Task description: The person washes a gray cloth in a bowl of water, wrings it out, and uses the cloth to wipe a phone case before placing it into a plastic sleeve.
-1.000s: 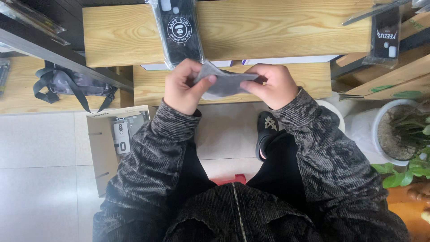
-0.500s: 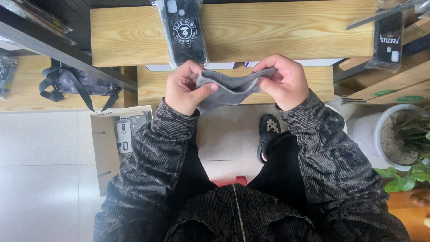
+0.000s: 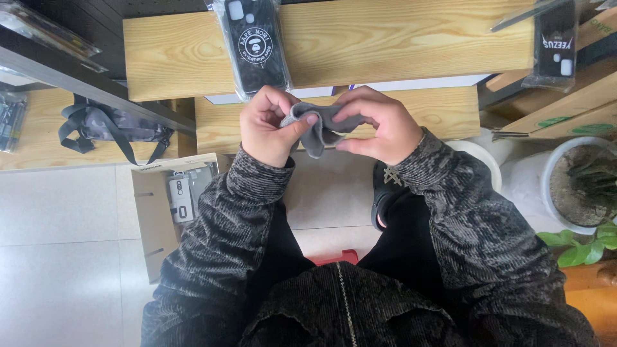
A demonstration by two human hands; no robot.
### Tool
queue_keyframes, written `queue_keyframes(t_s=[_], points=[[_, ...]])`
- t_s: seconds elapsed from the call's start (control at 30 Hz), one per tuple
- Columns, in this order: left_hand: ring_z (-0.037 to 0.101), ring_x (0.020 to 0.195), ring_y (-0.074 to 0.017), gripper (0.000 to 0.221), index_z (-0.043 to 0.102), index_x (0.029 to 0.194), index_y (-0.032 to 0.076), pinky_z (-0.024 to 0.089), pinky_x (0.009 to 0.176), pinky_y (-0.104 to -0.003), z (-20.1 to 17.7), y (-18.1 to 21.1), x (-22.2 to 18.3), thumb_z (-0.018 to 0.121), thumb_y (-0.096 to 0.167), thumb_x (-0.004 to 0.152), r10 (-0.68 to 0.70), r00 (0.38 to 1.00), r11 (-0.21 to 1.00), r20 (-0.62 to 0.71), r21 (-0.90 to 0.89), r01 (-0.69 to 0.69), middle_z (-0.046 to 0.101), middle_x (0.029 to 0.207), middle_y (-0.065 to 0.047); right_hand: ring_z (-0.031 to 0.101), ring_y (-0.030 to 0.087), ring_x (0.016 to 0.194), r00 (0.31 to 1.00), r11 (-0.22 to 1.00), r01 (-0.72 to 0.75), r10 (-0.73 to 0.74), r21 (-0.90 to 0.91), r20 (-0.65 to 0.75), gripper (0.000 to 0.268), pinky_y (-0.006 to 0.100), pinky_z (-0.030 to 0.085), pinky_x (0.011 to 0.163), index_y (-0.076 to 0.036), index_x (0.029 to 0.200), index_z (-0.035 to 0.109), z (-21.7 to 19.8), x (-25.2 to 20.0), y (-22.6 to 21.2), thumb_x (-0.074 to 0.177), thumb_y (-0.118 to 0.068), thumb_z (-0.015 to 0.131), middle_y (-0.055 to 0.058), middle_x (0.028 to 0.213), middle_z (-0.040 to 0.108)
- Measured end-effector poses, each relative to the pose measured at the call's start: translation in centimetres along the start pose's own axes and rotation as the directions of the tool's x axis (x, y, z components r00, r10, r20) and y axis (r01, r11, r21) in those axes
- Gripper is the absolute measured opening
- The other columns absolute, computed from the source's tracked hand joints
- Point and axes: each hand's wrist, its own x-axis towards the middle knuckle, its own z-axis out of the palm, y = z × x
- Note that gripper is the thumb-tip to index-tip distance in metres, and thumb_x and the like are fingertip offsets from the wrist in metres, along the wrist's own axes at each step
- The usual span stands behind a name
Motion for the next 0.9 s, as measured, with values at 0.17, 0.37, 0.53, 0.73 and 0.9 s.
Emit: queue_keyframes(t_s=[0.17, 0.37, 0.53, 0.73, 0.9], points=[[0.068, 0.068, -0.0114, 0.033, 0.053, 0.086, 0.002, 0.055, 0.065, -0.023, 1.1, 0.4, 0.0, 0.084, -0.006, 0.076, 0.019, 0.998, 1.0, -0.054, 0.006, -0.019, 0.067, 0.078, -0.011, 0.068, 0.024, 0.08, 0.988, 0.957, 0.12, -0.142, -0.266, -0.065, 0.012, 0.031, 0.058, 0.068, -0.003, 0.083, 0.073, 0.4, 0.2, -0.3, 0.076, 0.005, 0.078, 0.014, 0.097, 0.068], [0.068, 0.068, -0.0113, 0.041, 0.057, 0.094, -0.001, 0.055, 0.067, -0.023, -0.7, 1.2, 0.7, 0.09, -0.004, 0.071, 0.063, 0.995, 0.99, -0.082, 0.131, -0.052, 0.065, 0.076, -0.009, 0.064, 0.017, 0.084, 0.954, 0.999, -0.028, 0.033, 0.018, -0.299, 0.011, 0.028, 0.056, 0.075, 0.008, 0.088, 0.065, -1.1, -0.9, 0.4, 0.08, 0.011, 0.072, 0.021, 0.093, 0.066], [0.065, 0.072, -0.0116, 0.039, 0.065, 0.099, 0.0, 0.055, 0.075, -0.026, -1.5, 1.4, 1.1, 0.09, -0.006, 0.07, 0.067, 0.998, 0.976, 0.0, 0.209, -0.065, 0.065, 0.076, -0.008, 0.066, 0.02, 0.082, 0.939, 0.999, -0.021, 0.034, 0.04, -0.343, 0.012, 0.028, 0.058, 0.073, 0.009, 0.089, 0.066, -1.7, -1.0, 0.5, 0.08, 0.014, 0.071, 0.021, 0.093, 0.066], [0.067, 0.082, -0.023, 0.041, 0.066, 0.11, 0.002, 0.056, 0.08, -0.037, -0.5, 3.7, 1.4, 0.078, -0.011, 0.073, 0.146, 0.98, 0.892, 0.132, 0.411, -0.188, 0.064, 0.088, -0.011, 0.067, 0.021, 0.081, 0.93, 0.994, 0.035, 0.005, 0.101, -0.368, 0.018, 0.029, 0.059, 0.072, 0.01, 0.095, 0.062, -0.8, -1.0, -0.6, 0.08, 0.018, 0.069, 0.021, 0.089, 0.064], [0.063, 0.108, -0.0326, 0.051, 0.065, 0.119, 0.009, 0.037, 0.104, -0.055, 3.0, 2.1, 0.9, 0.086, 0.03, 0.077, 0.187, 0.906, 0.658, 0.38, 0.636, -0.403, 0.064, 0.109, -0.011, 0.067, 0.019, 0.082, 0.931, 0.991, -0.01, 0.059, 0.135, -0.361, 0.025, 0.03, 0.06, 0.071, 0.01, 0.1, 0.063, 0.8, -0.7, -1.0, 0.078, 0.021, 0.067, 0.019, 0.087, 0.066]])
